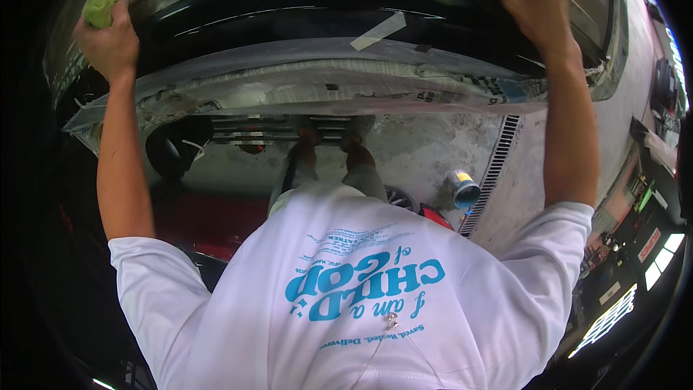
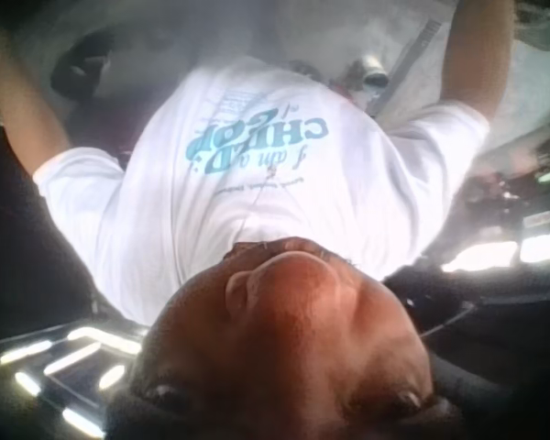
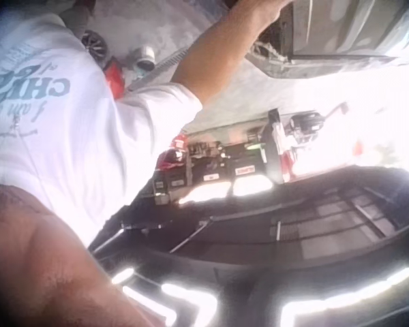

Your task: The person wipes the hood of a red car with a green microfiber cloth and a black squeegee. The hood is partially masked with newspaper and tape. The person repeatedly wipes and scrapes the same area of the hood.

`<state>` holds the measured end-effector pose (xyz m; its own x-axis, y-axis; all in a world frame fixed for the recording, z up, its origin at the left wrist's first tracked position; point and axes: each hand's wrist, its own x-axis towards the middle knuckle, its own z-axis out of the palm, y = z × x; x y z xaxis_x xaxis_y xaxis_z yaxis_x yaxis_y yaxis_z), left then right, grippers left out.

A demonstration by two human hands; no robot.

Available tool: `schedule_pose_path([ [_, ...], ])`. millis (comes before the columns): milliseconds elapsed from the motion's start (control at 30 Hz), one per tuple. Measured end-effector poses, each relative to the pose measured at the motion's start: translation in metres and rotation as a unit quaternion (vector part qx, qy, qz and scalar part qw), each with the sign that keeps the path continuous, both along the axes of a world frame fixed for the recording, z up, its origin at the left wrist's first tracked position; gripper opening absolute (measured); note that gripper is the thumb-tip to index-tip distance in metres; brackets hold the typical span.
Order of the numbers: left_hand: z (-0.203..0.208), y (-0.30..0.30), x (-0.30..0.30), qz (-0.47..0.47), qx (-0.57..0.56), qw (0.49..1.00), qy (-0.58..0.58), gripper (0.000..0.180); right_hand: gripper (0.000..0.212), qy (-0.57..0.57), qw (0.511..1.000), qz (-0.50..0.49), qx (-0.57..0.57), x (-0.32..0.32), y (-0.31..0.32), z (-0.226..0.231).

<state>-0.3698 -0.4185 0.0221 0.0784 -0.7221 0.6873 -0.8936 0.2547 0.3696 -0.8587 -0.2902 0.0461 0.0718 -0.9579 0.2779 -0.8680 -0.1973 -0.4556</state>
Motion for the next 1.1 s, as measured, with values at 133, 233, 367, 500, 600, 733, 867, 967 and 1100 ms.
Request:
schedule_pose_path([
  [133,-0.006,0.0,0.004,0.003,0.005,1.0,0.019,0.037,0.02,0.013,0.988,0.14,-0.07,0.035,-0.029,0.0],
  [233,-0.014,-0.002,0.022,0.038,0.004,0.999,-0.001,0.047,0.019,0.061,0.987,0.141,-0.047,0.013,-0.019,0.0],
  [367,-0.011,-0.006,0.018,0.039,0.047,0.998,0.007,0.057,0.018,0.035,0.981,0.165,-0.092,0.025,-0.024,-0.007],
  [500,-0.013,-0.006,0.019,0.057,0.042,0.997,0.023,0.06,0.016,0.044,0.977,0.197,-0.073,0.052,-0.044,0.001],
  [600,-0.017,-0.002,0.028,0.059,0.053,0.997,0.022,0.062,0.015,0.058,0.987,0.148,-0.01,0.017,-0.022,0.006],
  [733,-0.018,-0.016,0.039,0.014,0.08,0.997,0.008,0.064,0.015,0.017,0.979,0.203,0.005,0.044,-0.047,0.006],
  [867,-0.016,-0.004,0.021,0.061,0.052,0.997,0.0,0.062,0.019,0.004,0.972,0.236,0.009,0.07,-0.059,0.017],
  [967,-0.017,-0.003,0.03,0.058,0.04,0.997,-0.013,0.062,0.028,0.028,0.978,0.027,0.207,0.027,-0.046,0.031],
  [1100,-0.015,-0.008,0.022,0.042,0.052,0.997,0.024,0.063,0.035,-0.012,0.972,0.023,0.233,0.003,-0.055,0.031],
])
